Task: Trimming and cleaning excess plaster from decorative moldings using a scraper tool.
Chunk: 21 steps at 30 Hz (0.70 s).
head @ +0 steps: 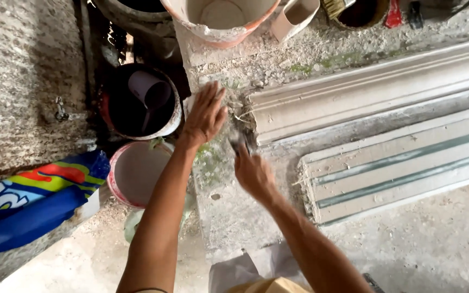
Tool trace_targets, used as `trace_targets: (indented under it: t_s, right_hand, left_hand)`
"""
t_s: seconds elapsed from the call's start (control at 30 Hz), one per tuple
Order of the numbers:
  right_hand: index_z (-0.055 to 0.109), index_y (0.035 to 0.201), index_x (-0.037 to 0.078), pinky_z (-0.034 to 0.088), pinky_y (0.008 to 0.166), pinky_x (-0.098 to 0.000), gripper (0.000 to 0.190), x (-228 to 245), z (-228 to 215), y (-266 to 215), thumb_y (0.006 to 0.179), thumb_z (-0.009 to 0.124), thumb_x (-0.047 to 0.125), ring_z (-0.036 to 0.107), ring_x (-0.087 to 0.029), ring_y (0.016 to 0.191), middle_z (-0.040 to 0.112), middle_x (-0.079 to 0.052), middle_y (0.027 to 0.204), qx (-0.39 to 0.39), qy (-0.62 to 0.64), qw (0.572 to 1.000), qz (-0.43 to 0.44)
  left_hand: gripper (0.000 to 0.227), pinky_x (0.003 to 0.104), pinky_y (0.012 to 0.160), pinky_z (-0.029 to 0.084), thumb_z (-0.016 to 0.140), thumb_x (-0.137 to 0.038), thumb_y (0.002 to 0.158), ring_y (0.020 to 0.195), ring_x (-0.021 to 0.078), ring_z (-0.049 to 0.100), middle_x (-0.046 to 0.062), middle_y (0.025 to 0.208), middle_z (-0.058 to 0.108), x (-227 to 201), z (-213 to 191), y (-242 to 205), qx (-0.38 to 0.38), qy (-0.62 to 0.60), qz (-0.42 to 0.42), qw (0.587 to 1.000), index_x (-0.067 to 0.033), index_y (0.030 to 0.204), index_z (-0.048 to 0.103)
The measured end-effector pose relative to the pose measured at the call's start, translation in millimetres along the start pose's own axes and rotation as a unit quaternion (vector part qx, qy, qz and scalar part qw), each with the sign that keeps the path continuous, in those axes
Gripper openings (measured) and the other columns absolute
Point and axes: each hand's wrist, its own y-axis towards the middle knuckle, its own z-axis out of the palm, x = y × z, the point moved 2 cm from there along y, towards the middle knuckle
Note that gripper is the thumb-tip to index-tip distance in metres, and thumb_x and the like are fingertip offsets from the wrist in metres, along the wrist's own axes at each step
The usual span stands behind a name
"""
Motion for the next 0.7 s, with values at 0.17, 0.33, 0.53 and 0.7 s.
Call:
trace_targets:
  t_s: [0.17, 0.33, 0.53, 0.7]
  right_hand:
    - [0.054, 0.139, 0.011, 0.033, 0.026, -0.0287, 0.034, -5.2, -5.5, 76.0, 0.114, 0.034, 0.020, 0.041, -0.010, 0.036, 0.064, -0.011, 0.070, -0.030, -0.069, 0.994, -0.085]
    - [0.040, 0.155, 0.014, 0.035, 0.032, -0.0440, 0.055, -15.5, 13.0, -28.1, 0.105, 0.050, 0.033, 0.049, -0.026, 0.037, 0.067, -0.022, 0.066, -0.080, -0.111, 0.991, -0.009]
    - [0.028, 0.159, 0.016, 0.039, 0.022, -0.0435, 0.055, 14.0, -19.2, 47.2, 0.105, 0.036, 0.020, 0.047, -0.024, 0.031, 0.070, -0.021, 0.092, -0.035, 0.041, 0.998, 0.013]
    - [0.036, 0.153, 0.007, 0.035, 0.025, -0.0251, 0.040, 9.0, -17.8, 82.3, 0.115, 0.035, 0.021, 0.044, -0.007, 0.037, 0.062, -0.027, 0.120, -0.009, -0.096, 0.995, -0.032]
  left_hand:
    - [0.058, 0.051, 0.128, 0.013, 0.029, -0.046, 0.109, 0.156, 0.0372, 0.024, 0.014, 0.165, 0.035, -5.5, 4.7, 32.8, 0.034, 0.016, 0.030, 0.999, -0.0111, 0.150, 0.052]
    - [0.054, 0.048, 0.131, 0.017, 0.030, -0.047, 0.109, 0.156, 0.0333, 0.033, 0.009, 0.158, 0.052, 9.5, 6.6, 37.3, 0.063, -0.036, 0.063, 0.995, -0.0137, 0.131, 0.067]
    - [0.059, 0.047, 0.129, 0.024, 0.031, -0.049, 0.113, 0.149, 0.0331, 0.042, 0.012, 0.154, 0.054, 13.4, -4.3, 57.1, 0.008, -0.079, 0.111, 0.991, -0.0087, 0.130, 0.070]
    - [0.066, 0.049, 0.126, 0.021, 0.024, -0.050, 0.112, 0.152, 0.0370, 0.037, 0.013, 0.151, 0.058, 17.4, -21.0, 47.2, 0.028, -0.105, 0.083, 0.991, -0.0067, 0.126, 0.071]
